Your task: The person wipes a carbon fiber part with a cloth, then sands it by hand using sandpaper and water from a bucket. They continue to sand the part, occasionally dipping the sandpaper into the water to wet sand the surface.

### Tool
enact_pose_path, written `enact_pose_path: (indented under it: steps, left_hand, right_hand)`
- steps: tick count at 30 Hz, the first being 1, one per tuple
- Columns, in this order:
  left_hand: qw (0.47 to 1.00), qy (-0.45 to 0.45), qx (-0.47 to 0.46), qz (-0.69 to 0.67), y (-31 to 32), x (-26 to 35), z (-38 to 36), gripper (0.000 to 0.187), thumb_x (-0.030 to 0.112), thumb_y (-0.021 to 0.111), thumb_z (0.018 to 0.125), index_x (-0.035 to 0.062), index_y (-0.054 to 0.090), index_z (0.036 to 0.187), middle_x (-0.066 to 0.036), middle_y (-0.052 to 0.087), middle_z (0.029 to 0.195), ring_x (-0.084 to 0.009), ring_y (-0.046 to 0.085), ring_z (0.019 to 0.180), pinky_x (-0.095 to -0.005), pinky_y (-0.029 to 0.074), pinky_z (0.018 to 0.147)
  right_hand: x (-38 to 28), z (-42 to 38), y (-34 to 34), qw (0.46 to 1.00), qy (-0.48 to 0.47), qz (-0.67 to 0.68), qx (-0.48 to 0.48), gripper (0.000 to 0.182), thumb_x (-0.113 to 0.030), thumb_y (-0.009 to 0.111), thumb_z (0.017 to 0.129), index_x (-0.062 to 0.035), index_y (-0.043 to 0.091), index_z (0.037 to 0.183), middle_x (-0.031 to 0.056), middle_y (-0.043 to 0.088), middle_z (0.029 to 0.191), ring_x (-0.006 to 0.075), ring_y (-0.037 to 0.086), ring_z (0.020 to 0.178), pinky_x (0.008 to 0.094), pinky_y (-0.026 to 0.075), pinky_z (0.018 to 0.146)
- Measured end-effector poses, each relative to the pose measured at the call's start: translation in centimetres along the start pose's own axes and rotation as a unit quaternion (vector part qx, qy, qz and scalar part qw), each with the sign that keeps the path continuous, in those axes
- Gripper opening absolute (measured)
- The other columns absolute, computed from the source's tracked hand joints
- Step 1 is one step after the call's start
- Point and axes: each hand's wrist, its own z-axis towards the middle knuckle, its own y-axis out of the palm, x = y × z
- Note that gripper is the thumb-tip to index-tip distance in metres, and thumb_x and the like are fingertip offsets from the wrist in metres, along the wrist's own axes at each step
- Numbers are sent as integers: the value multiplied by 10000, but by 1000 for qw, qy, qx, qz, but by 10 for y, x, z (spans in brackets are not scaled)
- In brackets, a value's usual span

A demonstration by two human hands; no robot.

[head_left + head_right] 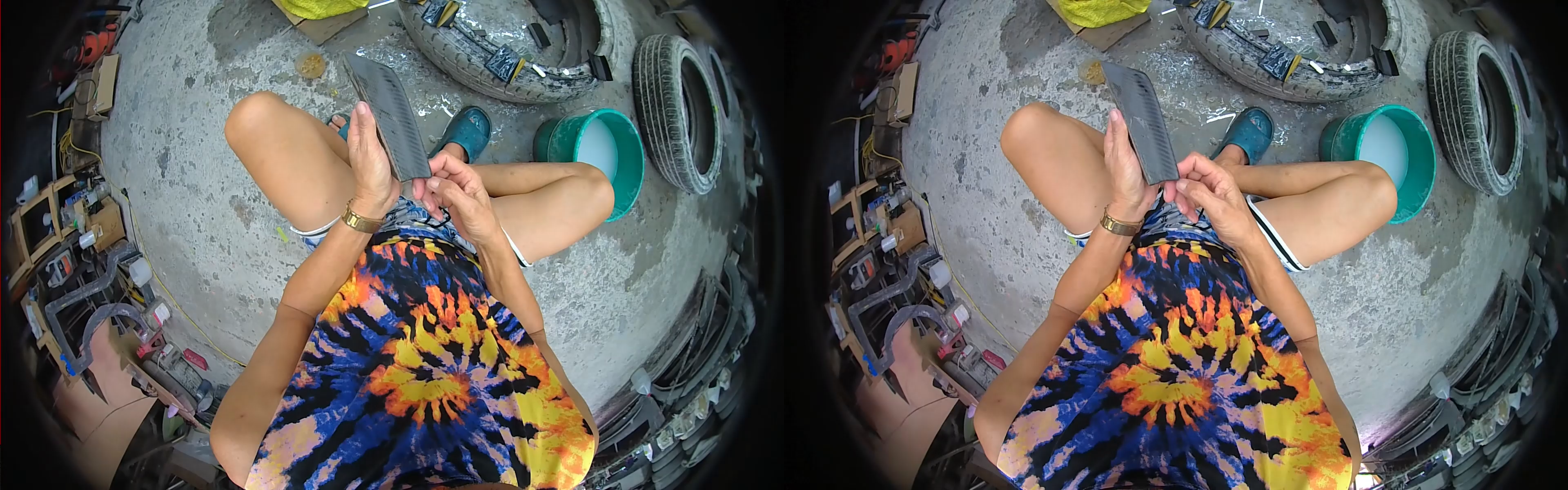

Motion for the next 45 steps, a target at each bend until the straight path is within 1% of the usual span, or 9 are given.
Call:
enact_pose_path:
  steps: [10,13,18,22,25,28,37,40,45]
  left_hand:
    - [998,-9,-67,19,6,14,-2,442,473,431,997,66,509,1149,-21,570,959,-90,563,814,-253,497,684]
    - [994,-23,-108,13,3,16,3,411,434,414,1013,74,505,1187,-17,581,1048,-98,566,919,-272,490,796]
    - [990,-37,-136,13,-5,16,5,329,316,390,1041,80,498,1241,-13,567,1197,-105,517,1104,-303,401,982]
    - [997,-42,-40,47,-10,7,9,360,370,420,1024,69,513,1198,-30,610,1035,-118,601,857,-273,513,745]
    - [995,-25,-83,58,-19,6,12,374,400,440,1011,62,522,1148,-47,614,932,-122,594,733,-250,505,621]
    - [997,-36,-40,62,-28,-1,18,369,407,446,1008,61,533,1101,-61,609,896,-118,578,725,-246,491,615]
    - [992,-76,-82,54,-22,12,5,422,445,453,997,56,542,1135,-42,572,825,-85,499,627,-217,407,528]
    - [989,-93,-105,41,-14,18,1,351,452,511,971,105,565,981,-22,589,771,-91,533,604,-223,448,539]
    - [986,-97,-126,47,-22,18,2,339,438,509,975,102,546,995,-26,591,791,-93,555,643,-238,478,568]
  right_hand:
    - [2,-3,-11,996,-1,-90,-16,84,-47,515,939,-43,537,1020,32,611,871,54,537,704,182,437,590]
    - [5,-3,-10,992,-26,-126,13,105,-38,507,945,-15,549,1038,30,609,887,76,563,767,194,454,678]
    - [1,3,-18,937,-70,-340,35,155,-17,486,936,19,606,1028,25,599,860,101,555,813,247,462,749]
    - [6,6,-31,947,-81,-307,53,173,-21,487,935,31,624,1026,21,597,883,93,556,848,241,450,784]
    - [17,10,-45,952,-54,-289,80,170,-32,496,938,23,629,1028,9,597,886,81,553,845,232,443,790]
    - [25,15,-55,962,-44,-253,94,149,-38,523,930,16,630,1019,0,600,887,60,544,849,221,437,794]
    - [79,19,-95,953,7,-279,115,143,-57,538,924,15,625,1011,25,638,931,100,557,897,247,442,825]
    - [87,18,-101,946,39,-304,107,156,-76,534,926,10,620,1022,35,642,938,110,562,905,259,442,839]
    - [95,23,-108,943,38,-314,103,167,-78,526,916,-6,624,1030,42,644,927,114,573,905,260,447,830]
